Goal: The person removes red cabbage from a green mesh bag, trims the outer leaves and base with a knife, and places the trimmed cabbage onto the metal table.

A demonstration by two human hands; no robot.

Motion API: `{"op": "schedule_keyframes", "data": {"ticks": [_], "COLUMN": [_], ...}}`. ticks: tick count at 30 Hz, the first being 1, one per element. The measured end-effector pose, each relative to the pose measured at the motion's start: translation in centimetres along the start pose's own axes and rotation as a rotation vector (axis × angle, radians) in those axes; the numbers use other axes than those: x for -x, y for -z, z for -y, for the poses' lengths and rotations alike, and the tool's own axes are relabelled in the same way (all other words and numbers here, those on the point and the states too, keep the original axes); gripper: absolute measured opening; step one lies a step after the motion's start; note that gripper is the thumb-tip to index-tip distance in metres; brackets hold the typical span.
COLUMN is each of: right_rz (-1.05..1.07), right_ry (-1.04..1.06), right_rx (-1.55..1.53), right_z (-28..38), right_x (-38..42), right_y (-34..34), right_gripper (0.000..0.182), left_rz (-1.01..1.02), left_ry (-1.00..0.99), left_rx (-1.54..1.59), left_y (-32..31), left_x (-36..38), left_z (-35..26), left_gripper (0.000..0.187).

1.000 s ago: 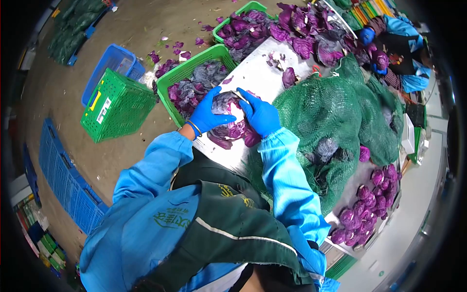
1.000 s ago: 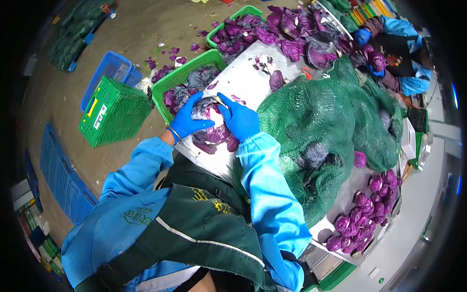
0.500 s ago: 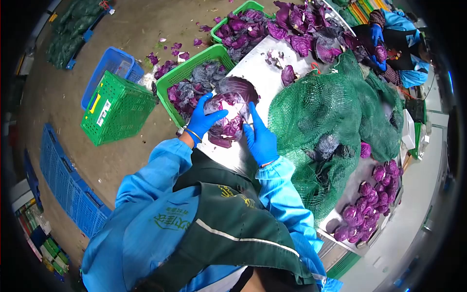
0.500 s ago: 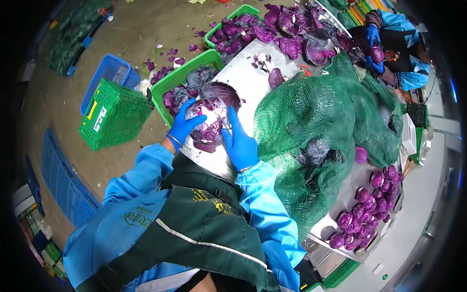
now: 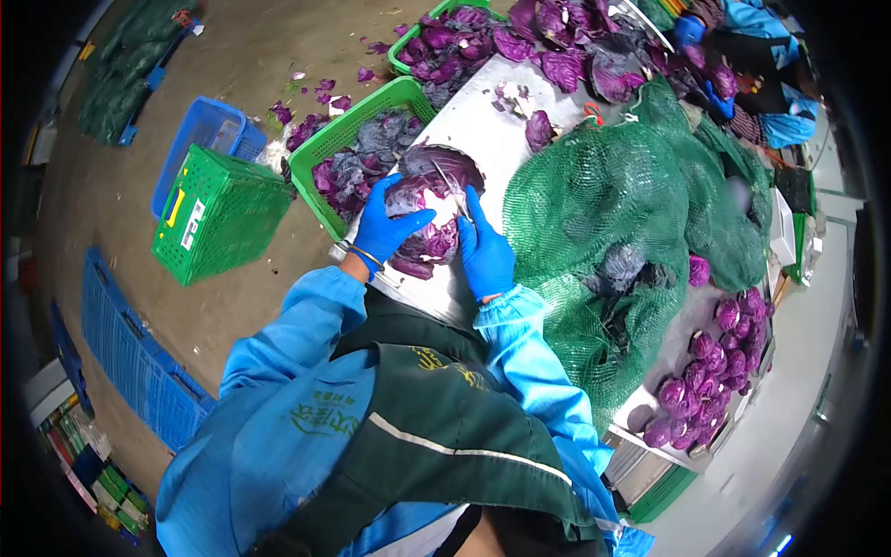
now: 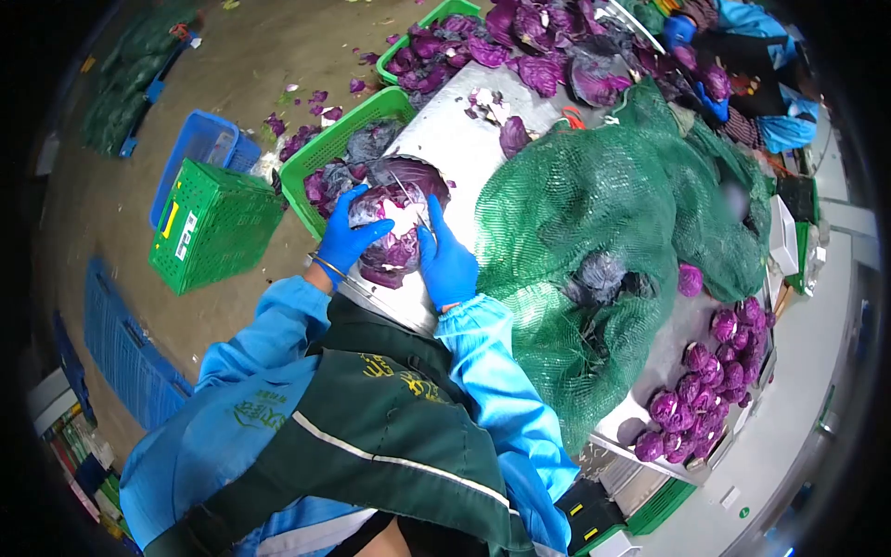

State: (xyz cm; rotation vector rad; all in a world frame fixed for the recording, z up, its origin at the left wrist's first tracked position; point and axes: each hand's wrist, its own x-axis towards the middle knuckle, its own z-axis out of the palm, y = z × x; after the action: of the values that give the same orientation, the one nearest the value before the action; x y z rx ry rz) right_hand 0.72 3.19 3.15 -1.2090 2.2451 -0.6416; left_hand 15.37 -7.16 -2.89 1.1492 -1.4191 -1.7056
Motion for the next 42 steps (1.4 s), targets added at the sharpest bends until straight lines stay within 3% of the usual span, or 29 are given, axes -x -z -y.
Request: {"op": "schedule_keyframes", "data": {"ticks": [2, 3, 4, 6, 8, 10, 12, 13, 14, 16, 19, 23, 30, 32, 33, 35, 38, 39, 40, 42], "right_rz": [-0.041, -0.025, -0.053, -0.546, -0.043, 0.059, -0.175, -0.324, -0.318, -0.139, -0.082, 0.076, -0.073, 0.138, -0.020, -0.101, -0.206, -0.091, 0.024, 0.043], "right_ry": [-0.023, -0.229, -0.435, 0.053, -0.492, -0.485, -0.360, -0.175, -0.120, -0.026, 0.253, 0.132, 0.142, -0.149, -0.060, 0.044, 0.210, 0.158, 0.104, 0.094], "right_rx": [-0.038, -0.116, -0.711, -0.298, -0.756, -0.691, -0.355, -0.415, -0.487, -0.174, 0.081, 0.125, -0.217, -0.269, -0.353, -0.306, -0.203, -0.173, -0.140, -0.228], "right_z": [-0.4, -2.3, -4.9, -10.5, -5.3, -6.4, -4.4, -4.2, -1.4, 1.9, 0.3, -0.7, -2.1, -1.5, -2.6, -1.6, -1.6, -1.3, -1.3, -1.8], "right_x": [-0.3, -1.5, -3.2, -5.1, -2.8, -2.4, -2.0, -1.4, -0.2, 1.8, 2.5, 2.4, 2.2, 2.2, 2.0, 1.3, -0.7, -1.2, -1.3, -1.6], "right_y": [-0.6, -1.9, -2.8, -7.9, -2.0, -1.0, 0.4, 0.4, 2.1, 4.4, 2.3, 1.9, 0.6, 1.8, 0.6, 1.2, 1.2, 1.7, 2.1, 2.4], "right_gripper": [0.043, 0.040, 0.041, 0.042, 0.041, 0.043, 0.046, 0.044, 0.044, 0.046, 0.055, 0.051, 0.043, 0.043, 0.048, 0.050, 0.055, 0.054, 0.054, 0.050], "left_rz": [-0.023, 0.023, 0.065, 0.063, 0.050, 0.054, 0.069, 0.061, 0.022, -0.010, -0.002, -0.002, 0.081, 0.118, 0.263, 0.523, 0.729, 0.671, 0.573, 0.198], "left_ry": [-0.061, -0.187, -0.316, -0.376, -0.194, -0.117, -0.039, -0.036, -0.013, 0.009, 0.072, 0.043, 0.005, 0.001, 0.027, 0.035, -0.100, -0.243, -0.051, -0.004], "left_rx": [-0.127, -0.205, -0.284, -0.386, -0.232, -0.066, 0.012, 0.010, 0.057, 0.112, 0.209, 0.107, 0.037, 0.034, -0.054, -0.166, -0.219, -0.350, -0.204, -0.089], "left_y": [0.2, 0.2, 0.2, -0.7, -0.5, -0.7, -0.5, -0.4, -0.6, -0.9, -0.6, -0.8, -0.4, 0.6, 1.3, 1.7, 1.7, 1.7, 1.5, 0.8], "left_x": [-0.5, -0.1, 0.9, 2.5, 2.8, 2.7, 2.7, 2.8, 2.9, 2.8, 2.4, 2.7, 1.6, 0.1, -1.1, -3.0, -5.2, -5.9, -5.1, -2.0], "left_z": [0.5, 0.4, 0.0, 0.8, 1.1, 1.3, 0.8, 0.8, 1.0, 1.2, 0.9, 0.6, 1.4, 1.0, 0.4, -2.4, -3.6, -2.7, -3.8, -4.4], "left_gripper": [0.078, 0.083, 0.089, 0.087, 0.087, 0.086, 0.084, 0.084, 0.084, 0.084, 0.083, 0.075, 0.083, 0.082, 0.080, 0.075, 0.071, 0.069, 0.069, 0.072]}}
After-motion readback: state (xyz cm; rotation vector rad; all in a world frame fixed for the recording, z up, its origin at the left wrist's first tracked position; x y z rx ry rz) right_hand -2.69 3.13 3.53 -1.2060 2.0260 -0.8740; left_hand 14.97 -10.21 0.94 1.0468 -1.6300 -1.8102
